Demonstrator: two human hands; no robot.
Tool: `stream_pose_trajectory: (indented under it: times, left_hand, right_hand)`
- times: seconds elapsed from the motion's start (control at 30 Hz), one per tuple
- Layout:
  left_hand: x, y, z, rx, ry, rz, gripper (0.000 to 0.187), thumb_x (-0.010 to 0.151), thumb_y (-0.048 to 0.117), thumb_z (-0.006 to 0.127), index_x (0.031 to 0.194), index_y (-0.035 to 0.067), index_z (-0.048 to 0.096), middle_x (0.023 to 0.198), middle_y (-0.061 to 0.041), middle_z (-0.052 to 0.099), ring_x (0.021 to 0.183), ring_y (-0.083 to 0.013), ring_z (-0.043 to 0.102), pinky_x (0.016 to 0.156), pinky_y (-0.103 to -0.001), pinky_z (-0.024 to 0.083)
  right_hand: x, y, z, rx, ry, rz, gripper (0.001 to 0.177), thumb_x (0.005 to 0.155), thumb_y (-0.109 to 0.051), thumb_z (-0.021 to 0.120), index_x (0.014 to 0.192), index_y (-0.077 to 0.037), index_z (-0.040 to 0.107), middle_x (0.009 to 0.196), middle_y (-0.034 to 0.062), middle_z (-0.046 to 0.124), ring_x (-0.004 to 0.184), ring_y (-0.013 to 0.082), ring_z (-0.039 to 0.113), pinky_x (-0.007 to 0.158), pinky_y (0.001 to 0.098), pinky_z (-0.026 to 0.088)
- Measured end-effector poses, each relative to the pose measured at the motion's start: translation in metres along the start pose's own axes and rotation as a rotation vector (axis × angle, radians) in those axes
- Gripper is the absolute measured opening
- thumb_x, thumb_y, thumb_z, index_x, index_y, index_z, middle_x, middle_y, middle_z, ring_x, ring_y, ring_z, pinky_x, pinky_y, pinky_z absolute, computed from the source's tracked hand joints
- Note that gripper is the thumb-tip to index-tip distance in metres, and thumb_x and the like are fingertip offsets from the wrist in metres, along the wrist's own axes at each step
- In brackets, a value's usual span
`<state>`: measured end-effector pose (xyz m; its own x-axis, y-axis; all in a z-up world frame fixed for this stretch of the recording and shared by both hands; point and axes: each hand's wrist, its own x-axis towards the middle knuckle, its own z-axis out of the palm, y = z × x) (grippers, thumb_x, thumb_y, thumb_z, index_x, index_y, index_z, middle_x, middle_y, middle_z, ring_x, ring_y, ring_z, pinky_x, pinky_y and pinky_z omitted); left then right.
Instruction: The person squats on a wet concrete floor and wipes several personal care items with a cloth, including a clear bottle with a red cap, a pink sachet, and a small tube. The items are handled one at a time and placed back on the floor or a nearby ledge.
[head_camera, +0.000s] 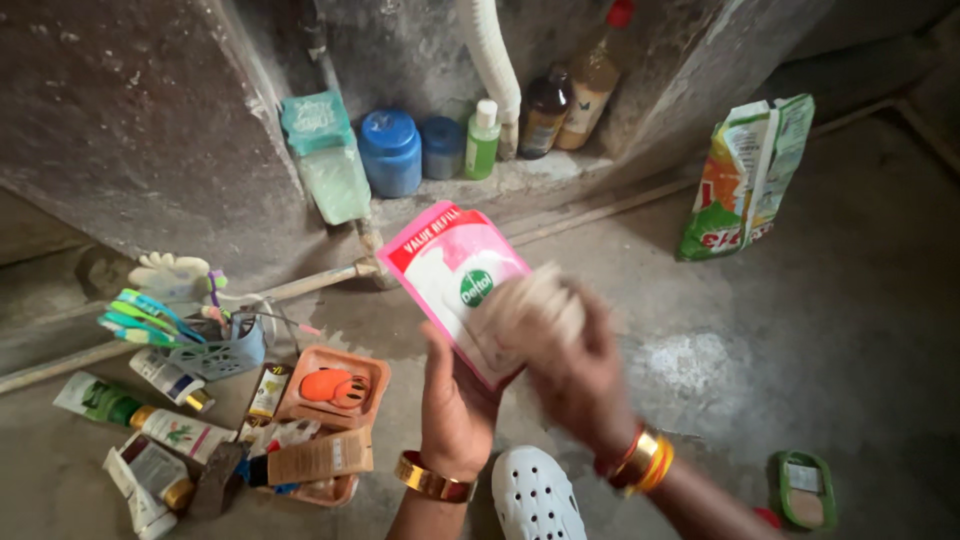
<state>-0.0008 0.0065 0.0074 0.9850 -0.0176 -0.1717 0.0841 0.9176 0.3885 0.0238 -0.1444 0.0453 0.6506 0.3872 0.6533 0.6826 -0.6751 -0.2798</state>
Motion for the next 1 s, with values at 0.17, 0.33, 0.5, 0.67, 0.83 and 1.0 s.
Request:
stream_pose_trajectory:
  times: [0.17,0.33,0.5,0.67,0.83,1.0]
  left_hand:
    - [0.002,-0.001,0.005,0.612,0.168,0.177,0.06,0.108,0.043,0.049,0.139,-0.006,0.064,0.129,-0.036,0.063,0.106,-0.0355,0.06,0.096,-0.059,0.047]
    - [-0.022,-0.018,0.035,1.091,-0.129,0.603,0.056,0.106,0.036,0.052,0.148,-0.001,0.052,0.168,-0.028,0.034,0.159,-0.0341,0.024,0.126,-0.045,0.022]
    - [-0.008,0.013,0.009,0.943,0.167,0.446,0.066,0.096,0.026,0.074,0.145,-0.01,0.05,0.15,-0.031,0.045,0.136,-0.0321,0.042,0.11,-0.044,0.033]
    - [0.011,0.015,-0.014,0.322,0.056,-0.023,0.046,0.1,0.022,0.072,0.135,-0.007,0.063,0.126,-0.017,0.068,0.109,-0.0207,0.066,0.093,-0.036,0.056]
    - [0.005,0.015,0.0,-0.027,0.136,-0.029,0.048,0.096,0.031,0.062,0.137,0.006,0.056,0.13,-0.009,0.065,0.116,-0.0208,0.065,0.098,-0.042,0.055]
    - [0.005,0.011,-0.004,-0.27,-0.035,-0.157,0.052,0.102,0.045,0.053,0.136,0.007,0.054,0.132,-0.012,0.063,0.121,-0.0272,0.062,0.104,-0.047,0.049]
  right_hand:
    - [0.006,-0.002,0.0,0.941,0.026,0.735,0.058,0.087,-0.007,0.068,0.142,-0.008,0.053,0.144,0.0169,0.055,0.128,0.027,0.058,0.101,0.0385,0.053]
    - [-0.014,-0.004,0.015,1.252,0.116,0.944,0.066,0.086,-0.004,0.065,0.148,-0.004,0.043,0.143,0.0089,0.057,0.127,0.0196,0.059,0.098,0.0345,0.054]
    - [-0.01,0.037,-0.006,1.613,-0.151,0.983,0.059,0.086,-0.002,0.068,0.143,-0.001,0.052,0.121,0.0125,0.07,0.106,0.0205,0.069,0.084,0.0353,0.057]
    - [0.005,0.037,0.012,1.233,-0.138,1.076,0.05,0.09,-0.005,0.069,0.138,0.003,0.059,0.118,0.0111,0.071,0.099,0.0176,0.066,0.081,0.0311,0.055]
    - [0.018,0.013,-0.004,0.839,0.297,0.667,0.041,0.102,-0.012,0.061,0.141,-0.002,0.054,0.133,0.0077,0.062,0.118,0.0148,0.063,0.097,0.0281,0.055]
    - [0.018,-0.032,-0.015,0.181,-0.182,-0.174,0.043,0.085,-0.017,0.073,0.125,-0.018,0.059,0.131,0.012,0.061,0.13,0.0361,0.054,0.108,0.045,0.044]
